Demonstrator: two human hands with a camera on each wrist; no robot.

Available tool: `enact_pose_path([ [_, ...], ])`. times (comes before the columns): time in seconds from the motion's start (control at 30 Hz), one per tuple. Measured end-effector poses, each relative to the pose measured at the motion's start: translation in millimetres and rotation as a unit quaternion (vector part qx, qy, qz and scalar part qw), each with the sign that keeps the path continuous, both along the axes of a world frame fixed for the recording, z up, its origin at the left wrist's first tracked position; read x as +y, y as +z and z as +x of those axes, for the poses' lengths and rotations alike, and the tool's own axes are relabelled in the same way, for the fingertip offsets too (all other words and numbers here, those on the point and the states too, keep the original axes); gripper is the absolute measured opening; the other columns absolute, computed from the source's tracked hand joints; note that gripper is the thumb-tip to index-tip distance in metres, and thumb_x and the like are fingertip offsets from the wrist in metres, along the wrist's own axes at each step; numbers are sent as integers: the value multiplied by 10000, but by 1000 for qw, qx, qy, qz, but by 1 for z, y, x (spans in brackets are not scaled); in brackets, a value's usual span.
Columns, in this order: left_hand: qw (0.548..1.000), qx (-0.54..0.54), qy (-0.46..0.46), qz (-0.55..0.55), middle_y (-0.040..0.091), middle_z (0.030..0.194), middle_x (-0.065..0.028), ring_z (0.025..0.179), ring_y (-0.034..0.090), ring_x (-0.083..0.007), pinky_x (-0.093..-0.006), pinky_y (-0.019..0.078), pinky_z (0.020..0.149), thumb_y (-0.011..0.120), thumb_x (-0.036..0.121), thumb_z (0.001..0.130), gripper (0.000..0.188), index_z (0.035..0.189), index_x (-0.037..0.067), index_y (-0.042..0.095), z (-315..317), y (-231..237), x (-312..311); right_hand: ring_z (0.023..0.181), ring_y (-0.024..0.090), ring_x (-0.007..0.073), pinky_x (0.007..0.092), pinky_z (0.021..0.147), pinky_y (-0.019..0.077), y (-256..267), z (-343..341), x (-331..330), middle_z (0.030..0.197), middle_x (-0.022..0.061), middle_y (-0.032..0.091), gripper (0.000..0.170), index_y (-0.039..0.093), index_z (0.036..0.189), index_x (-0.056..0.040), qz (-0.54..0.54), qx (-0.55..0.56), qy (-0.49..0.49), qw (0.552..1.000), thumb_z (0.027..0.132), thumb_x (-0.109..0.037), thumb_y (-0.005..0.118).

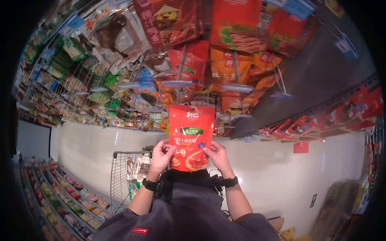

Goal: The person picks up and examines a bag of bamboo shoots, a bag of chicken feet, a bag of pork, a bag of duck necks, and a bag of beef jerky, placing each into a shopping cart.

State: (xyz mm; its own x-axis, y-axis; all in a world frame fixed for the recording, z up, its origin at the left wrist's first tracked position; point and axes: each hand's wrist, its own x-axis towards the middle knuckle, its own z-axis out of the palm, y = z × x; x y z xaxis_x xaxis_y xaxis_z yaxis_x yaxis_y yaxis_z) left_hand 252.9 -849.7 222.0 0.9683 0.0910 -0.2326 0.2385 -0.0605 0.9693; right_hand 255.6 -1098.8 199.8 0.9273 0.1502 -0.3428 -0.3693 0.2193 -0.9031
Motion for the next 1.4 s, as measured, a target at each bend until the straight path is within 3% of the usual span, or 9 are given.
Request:
enact_pose_path([
  [0.2, 983, 38, 98, -149, 670, 884, -57, 793, 670, -113, -246, 547, 674, 670, 82, 900, 575, 1381, 37, 357, -40, -8, 57, 836, 638, 87, 231, 719, 511, 17, 9, 60, 1005, 62, 683, 356, 540, 1222, -2, 56, 122, 116, 984, 906, -127, 647],
  [0.27, 978, 44, 129, -157, 676, 925, -70, 822, 656, -108, -248, 540, 709, 664, 81, 905, 560, 1377, 33, 365, -60, 0, 70, 897, 654, 115, 260, 773, 532, 23, 12, 84, 1036, 72, 679, 434, 494, 1288, 2, 113, 139, 155, 972, 910, -144, 650],
  [0.47, 990, 25, 140, -25, 612, 1176, -130, 1054, 579, -153, -299, 476, 899, 725, 240, 875, 525, 1293, 22, 495, -132, 8, 111, 1026, 631, 143, 297, 878, 531, 61, -5, 173, 1163, 83, 636, 527, 465, 1313, -5, 17, 65, 327, 943, 851, -54, 713],
  [0.7, 960, 27, 269, -75, 571, 1254, -144, 1090, 585, -176, -312, 483, 917, 731, 271, 867, 582, 1325, 39, 458, -248, -35, 173, 1082, 598, 145, 313, 927, 504, 50, -87, 280, 1229, 95, 594, 567, 445, 1324, -16, -51, -13, 497, 866, 836, -58, 731],
  [0.77, 919, 37, 344, -188, 575, 1233, -150, 1001, 623, -151, -286, 529, 813, 737, 207, 863, 551, 1317, 61, 460, -273, -31, 186, 1092, 589, 154, 308, 897, 517, 41, -122, 301, 1209, 115, 593, 610, 365, 1368, -18, -74, -5, 514, 855, 859, -44, 700],
  [0.87, 877, -25, 441, -187, 575, 1192, -138, 941, 639, -149, -269, 538, 775, 734, 176, 862, 576, 1330, 47, 425, -307, -39, 203, 1081, 595, 174, 300, 851, 544, 40, -168, 327, 1178, 117, 592, 645, 261, 1403, -15, -43, 34, 497, 866, 890, -19, 653],
  [1.17, 820, -50, 531, -207, 614, 1158, -158, 980, 647, -183, -305, 545, 817, 762, 86, 817, 705, 1381, 36, 342, -415, -57, 216, 1080, 600, 155, 307, 921, 524, 7, -235, 366, 1236, 112, 577, 570, 327, 1378, -34, -89, 47, 617, 780, 901, -4, 637],
  [1.23, 756, 12, 574, -314, 622, 1164, -171, 1008, 645, -200, -329, 544, 837, 761, 80, 815, 744, 1401, 30, 305, -435, -37, 213, 1069, 606, 156, 296, 908, 528, 2, -244, 375, 1217, 113, 591, 575, 330, 1379, -32, -111, 70, 650, 748, 897, -5, 642],
  [1.4, 728, -51, 600, -328, 549, 1281, -158, 1139, 588, -213, -360, 497, 959, 772, 6, 774, 853, 1449, 22, 251, -468, -39, 200, 1093, 600, 159, 316, 926, 517, -5, -247, 405, 1208, 97, 616, 568, 385, 1365, -26, -94, 110, 740, 657, 876, -17, 673],
])
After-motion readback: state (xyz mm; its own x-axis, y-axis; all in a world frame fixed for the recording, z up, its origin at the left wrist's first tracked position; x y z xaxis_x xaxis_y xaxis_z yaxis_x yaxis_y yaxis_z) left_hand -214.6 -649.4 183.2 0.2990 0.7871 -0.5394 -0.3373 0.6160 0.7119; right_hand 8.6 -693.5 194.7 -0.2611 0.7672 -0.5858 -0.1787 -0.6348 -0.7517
